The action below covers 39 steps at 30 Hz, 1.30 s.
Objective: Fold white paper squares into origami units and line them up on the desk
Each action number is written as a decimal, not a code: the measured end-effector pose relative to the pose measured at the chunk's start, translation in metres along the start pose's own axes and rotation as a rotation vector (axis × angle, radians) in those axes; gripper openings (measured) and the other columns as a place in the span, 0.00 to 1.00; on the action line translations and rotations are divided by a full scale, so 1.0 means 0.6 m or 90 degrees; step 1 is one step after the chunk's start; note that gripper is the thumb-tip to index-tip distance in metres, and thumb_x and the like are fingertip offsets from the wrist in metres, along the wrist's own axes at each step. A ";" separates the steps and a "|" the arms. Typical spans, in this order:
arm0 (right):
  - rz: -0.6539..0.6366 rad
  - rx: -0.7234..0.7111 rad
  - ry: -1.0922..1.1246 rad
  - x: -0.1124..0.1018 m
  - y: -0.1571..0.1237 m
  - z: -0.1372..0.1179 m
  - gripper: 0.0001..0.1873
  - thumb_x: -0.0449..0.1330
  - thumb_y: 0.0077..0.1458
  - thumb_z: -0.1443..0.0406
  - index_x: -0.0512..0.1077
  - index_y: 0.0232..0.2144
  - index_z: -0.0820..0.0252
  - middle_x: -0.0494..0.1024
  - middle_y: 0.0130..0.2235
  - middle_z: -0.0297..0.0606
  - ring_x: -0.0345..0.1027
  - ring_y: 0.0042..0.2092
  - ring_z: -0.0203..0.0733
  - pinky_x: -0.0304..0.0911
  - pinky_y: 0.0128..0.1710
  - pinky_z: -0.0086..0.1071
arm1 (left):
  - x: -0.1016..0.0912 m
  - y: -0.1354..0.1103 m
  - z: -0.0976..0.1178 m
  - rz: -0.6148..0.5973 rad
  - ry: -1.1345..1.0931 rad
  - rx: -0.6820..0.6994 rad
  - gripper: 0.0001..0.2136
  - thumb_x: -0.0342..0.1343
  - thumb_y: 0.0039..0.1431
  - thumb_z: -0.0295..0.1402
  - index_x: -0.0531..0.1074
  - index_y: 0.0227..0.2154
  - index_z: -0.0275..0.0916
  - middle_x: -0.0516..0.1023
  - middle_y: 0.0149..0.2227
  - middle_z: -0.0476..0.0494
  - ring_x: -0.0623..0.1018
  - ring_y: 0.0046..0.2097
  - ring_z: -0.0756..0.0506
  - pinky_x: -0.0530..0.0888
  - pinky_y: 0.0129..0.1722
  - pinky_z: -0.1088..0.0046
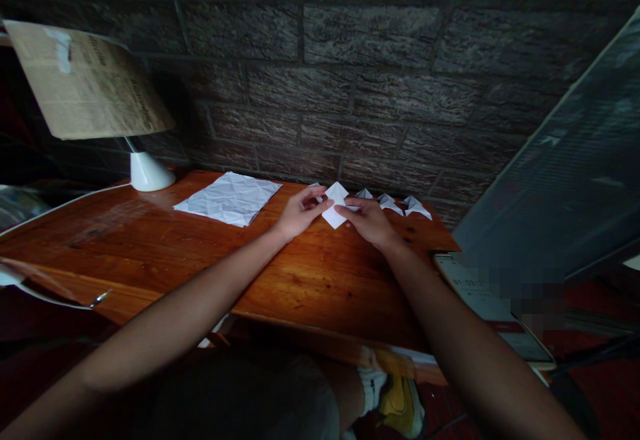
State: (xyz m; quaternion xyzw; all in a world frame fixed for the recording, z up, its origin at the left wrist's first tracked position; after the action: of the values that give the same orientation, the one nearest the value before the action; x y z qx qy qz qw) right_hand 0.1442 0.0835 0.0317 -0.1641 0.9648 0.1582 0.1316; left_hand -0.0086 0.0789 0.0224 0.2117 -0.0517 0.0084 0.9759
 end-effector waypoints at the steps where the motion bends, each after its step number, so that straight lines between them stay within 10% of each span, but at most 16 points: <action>1: -0.005 -0.003 -0.003 0.002 0.000 -0.001 0.19 0.66 0.47 0.49 0.80 0.33 0.58 0.79 0.32 0.35 0.67 0.28 0.37 0.65 0.27 0.30 | 0.000 0.000 -0.002 -0.004 -0.019 -0.011 0.22 0.71 0.43 0.40 0.76 0.41 0.36 0.80 0.43 0.40 0.77 0.46 0.44 0.70 0.49 0.67; 23: -0.039 -0.031 -0.011 0.011 0.000 -0.004 0.19 0.65 0.49 0.49 0.80 0.33 0.58 0.79 0.32 0.35 0.69 0.30 0.37 0.65 0.28 0.30 | 0.010 -0.008 0.004 -0.033 -0.122 -0.066 0.35 0.73 0.39 0.34 0.70 0.53 0.39 0.80 0.31 0.51 0.78 0.34 0.50 0.72 0.43 0.70; 39: -0.053 -0.029 -0.033 0.021 0.001 0.002 0.18 0.64 0.49 0.51 0.78 0.31 0.60 0.78 0.31 0.35 0.67 0.29 0.37 0.63 0.28 0.29 | 0.015 -0.008 0.006 -0.026 -0.139 -0.091 0.19 0.74 0.37 0.39 0.80 0.33 0.35 0.83 0.31 0.44 0.78 0.30 0.47 0.73 0.37 0.69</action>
State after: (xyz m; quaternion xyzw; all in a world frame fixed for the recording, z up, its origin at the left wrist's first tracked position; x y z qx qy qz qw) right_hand 0.1327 0.0810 0.0272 -0.2029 0.9496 0.1785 0.1590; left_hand 0.0001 0.0730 0.0247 0.1419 -0.1538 -0.0383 0.9771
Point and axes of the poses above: each hand's wrist, its own y-axis towards the middle knuckle, its own x-axis out of the palm, z = x × y, the point moved 9 cm from there along y, towards the middle knuckle
